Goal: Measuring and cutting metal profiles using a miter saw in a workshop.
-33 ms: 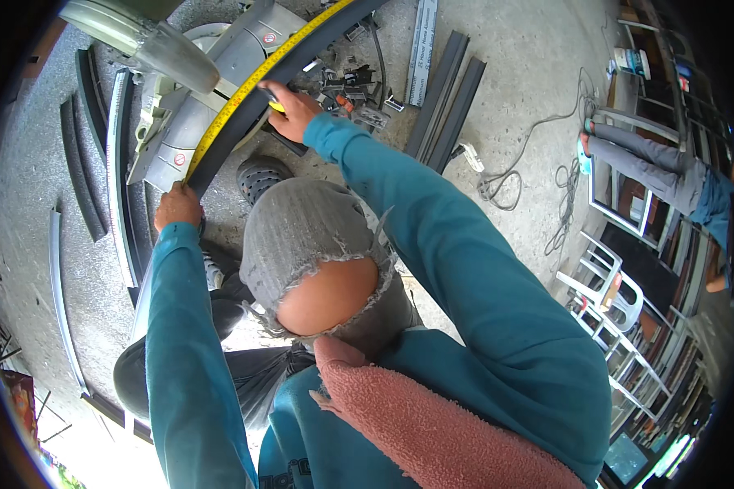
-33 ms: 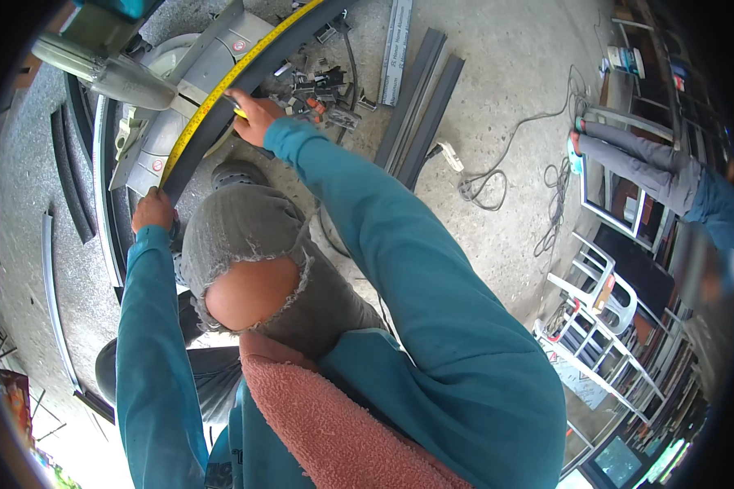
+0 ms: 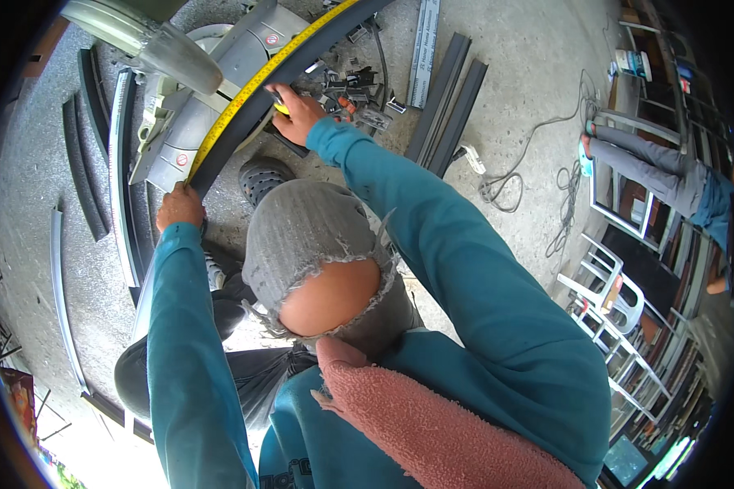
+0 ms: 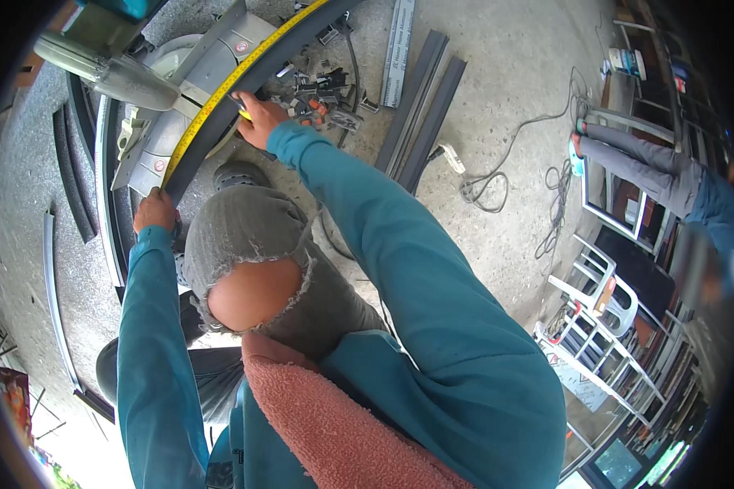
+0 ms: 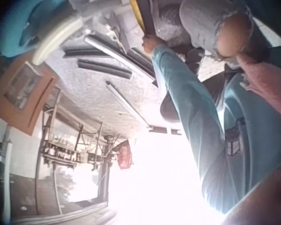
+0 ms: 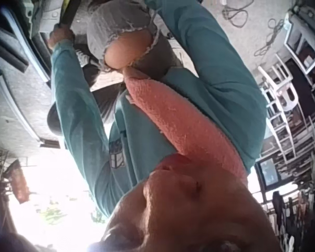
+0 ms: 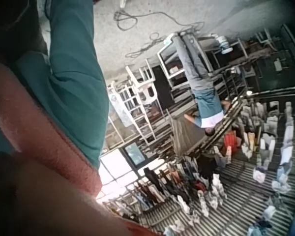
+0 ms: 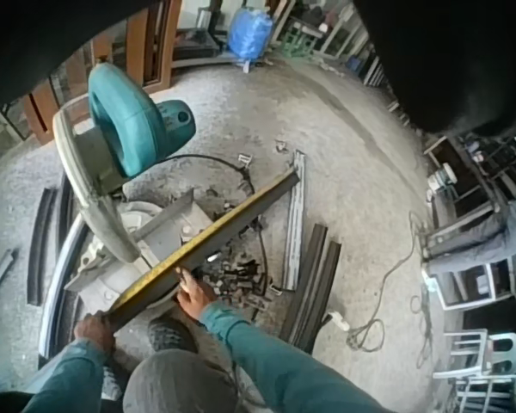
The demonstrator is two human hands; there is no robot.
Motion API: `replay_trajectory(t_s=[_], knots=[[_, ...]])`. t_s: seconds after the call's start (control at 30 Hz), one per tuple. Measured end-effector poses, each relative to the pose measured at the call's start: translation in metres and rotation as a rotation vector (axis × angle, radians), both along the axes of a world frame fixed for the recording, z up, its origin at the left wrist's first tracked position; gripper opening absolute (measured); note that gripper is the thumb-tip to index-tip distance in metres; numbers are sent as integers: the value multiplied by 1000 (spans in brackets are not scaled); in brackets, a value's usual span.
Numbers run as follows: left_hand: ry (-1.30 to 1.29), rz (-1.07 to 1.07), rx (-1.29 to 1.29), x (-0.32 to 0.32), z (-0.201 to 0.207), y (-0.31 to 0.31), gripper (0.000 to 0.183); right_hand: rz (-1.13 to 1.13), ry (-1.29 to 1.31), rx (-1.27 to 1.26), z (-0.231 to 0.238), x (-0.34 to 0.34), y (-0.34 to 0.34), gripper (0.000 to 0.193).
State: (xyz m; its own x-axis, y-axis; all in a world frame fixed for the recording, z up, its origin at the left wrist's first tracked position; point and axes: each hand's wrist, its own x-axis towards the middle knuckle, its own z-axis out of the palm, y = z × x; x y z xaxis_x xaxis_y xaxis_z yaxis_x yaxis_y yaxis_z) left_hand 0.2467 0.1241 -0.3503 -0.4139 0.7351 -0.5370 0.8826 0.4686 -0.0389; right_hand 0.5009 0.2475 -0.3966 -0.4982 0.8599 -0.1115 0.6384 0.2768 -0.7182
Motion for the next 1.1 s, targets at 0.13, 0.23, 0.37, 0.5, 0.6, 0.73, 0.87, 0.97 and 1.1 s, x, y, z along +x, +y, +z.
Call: replay_trajectory(t_s=[0.13,0.23,0.37,0.5,0.6,0.73,0.87,0.97,1.1], knots=[[8,18,12,-12,4,-7,35,52,-258,-144,13,-7,-17,72],[-201,-89,195,-10,20,-5,42,92,-403,-194,27,-12,-12,75],[-578,-65,242,39,67,8,46,112,-448,-62,3,-4,-9,76],[-793,19,220,41,44,-7,50,153,-506,-90,12,-12,-3,78],[-864,48,190,35,24,-30,56,194,-540,-160,23,-18,-3,78],[-936,12,92,32,24,-53,55,150,-591,-259,26,-16,-1,77],[-1064,167,97,25,6,-83,55,152,-593,-238,23,-16,-4,76],[-988,202,201,24,-11,-104,55,168,-612,-233,27,-18,-2,76],[-797,287,91,29,-21,-110,61,149,-635,-233,28,-17,1,76]])
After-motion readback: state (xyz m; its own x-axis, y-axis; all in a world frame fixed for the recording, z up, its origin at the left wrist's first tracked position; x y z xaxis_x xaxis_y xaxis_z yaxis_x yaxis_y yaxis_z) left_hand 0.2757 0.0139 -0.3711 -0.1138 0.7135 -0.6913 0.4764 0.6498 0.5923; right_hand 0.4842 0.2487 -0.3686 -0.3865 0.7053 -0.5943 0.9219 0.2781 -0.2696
